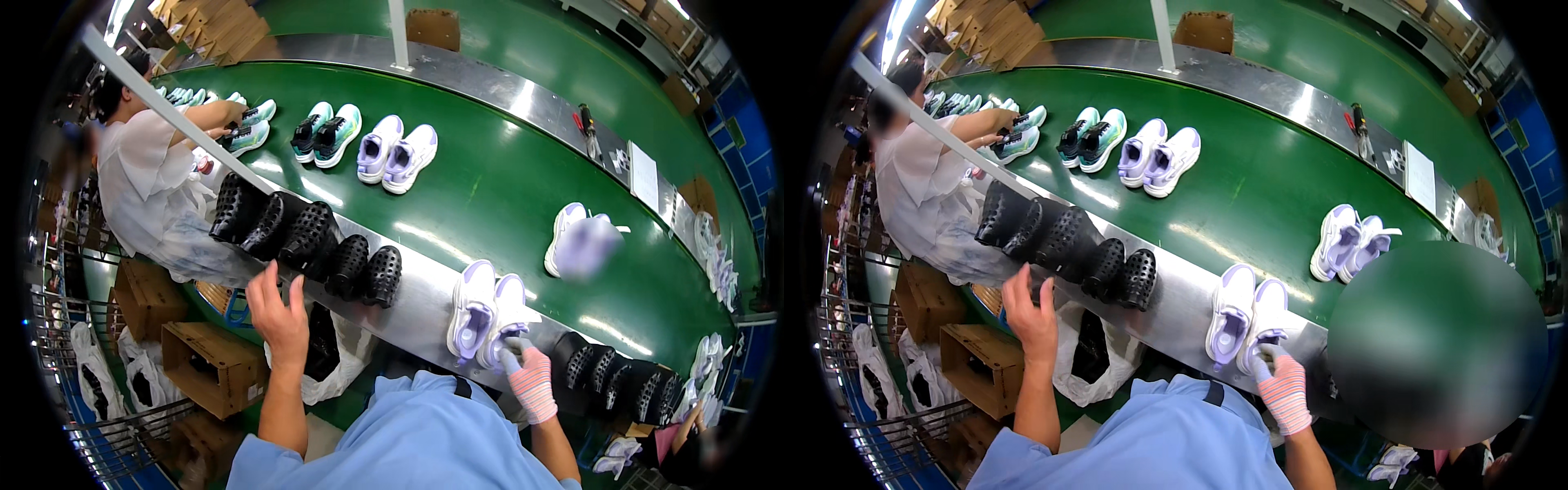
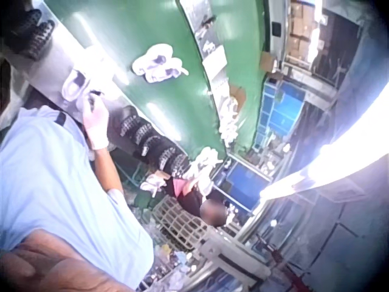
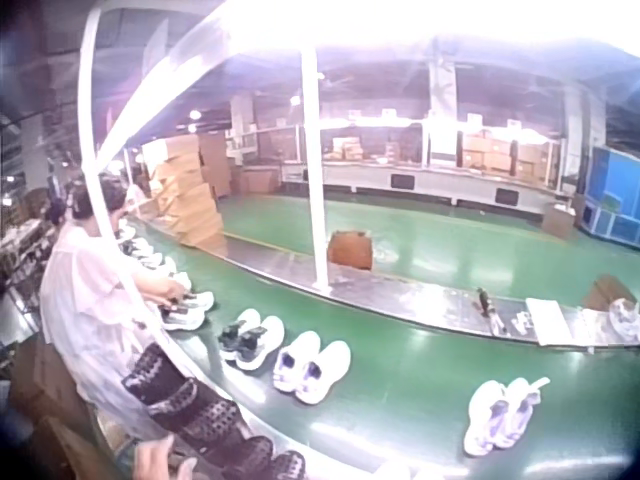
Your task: The person handles several pairs of athletic shoes on a conveyor belt, inserting shoe trees or internal supports into them and organizing them into pairs. The person also picks up shoe components and places finished shoes into storage bins located under and near the workbench.
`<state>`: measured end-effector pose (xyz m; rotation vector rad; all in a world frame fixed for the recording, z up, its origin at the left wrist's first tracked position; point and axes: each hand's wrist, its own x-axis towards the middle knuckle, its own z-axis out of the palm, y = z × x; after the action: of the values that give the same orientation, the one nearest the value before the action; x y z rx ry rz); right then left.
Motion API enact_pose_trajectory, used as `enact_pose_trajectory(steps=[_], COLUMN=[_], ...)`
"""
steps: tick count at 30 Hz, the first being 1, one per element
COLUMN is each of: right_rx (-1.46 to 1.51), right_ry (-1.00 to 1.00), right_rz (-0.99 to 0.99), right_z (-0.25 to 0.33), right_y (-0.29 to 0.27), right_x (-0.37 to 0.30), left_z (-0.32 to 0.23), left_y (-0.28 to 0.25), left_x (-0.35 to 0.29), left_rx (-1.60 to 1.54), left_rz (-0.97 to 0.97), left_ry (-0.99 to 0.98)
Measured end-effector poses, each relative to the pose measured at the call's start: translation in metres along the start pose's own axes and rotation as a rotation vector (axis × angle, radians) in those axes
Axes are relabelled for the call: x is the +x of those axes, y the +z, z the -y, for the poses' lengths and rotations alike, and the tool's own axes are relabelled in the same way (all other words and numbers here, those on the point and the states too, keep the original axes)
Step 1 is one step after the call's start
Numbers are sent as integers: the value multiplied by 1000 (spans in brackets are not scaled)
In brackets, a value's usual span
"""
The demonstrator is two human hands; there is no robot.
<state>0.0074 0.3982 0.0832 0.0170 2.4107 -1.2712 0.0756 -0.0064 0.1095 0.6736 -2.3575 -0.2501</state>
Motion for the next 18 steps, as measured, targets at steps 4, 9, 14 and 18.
enact_pose_trajectory(steps=[4,9,14,18], right_rx=[-57,142,1253,1320], right_ry=[-81,-28,278,414], right_rz=[159,215,348,483], right_z=[30,66,98,55], right_y=[35,46,67,35], right_x=[12,14,16,11], left_z=[17,-20,-128,-148], left_y=[23,-14,9,34], left_x=[40,55,-15,-30], left_rx=[28,-68,-603,-1086], left_rz=[73,-42,321,620], left_ry=[106,252,675,553])
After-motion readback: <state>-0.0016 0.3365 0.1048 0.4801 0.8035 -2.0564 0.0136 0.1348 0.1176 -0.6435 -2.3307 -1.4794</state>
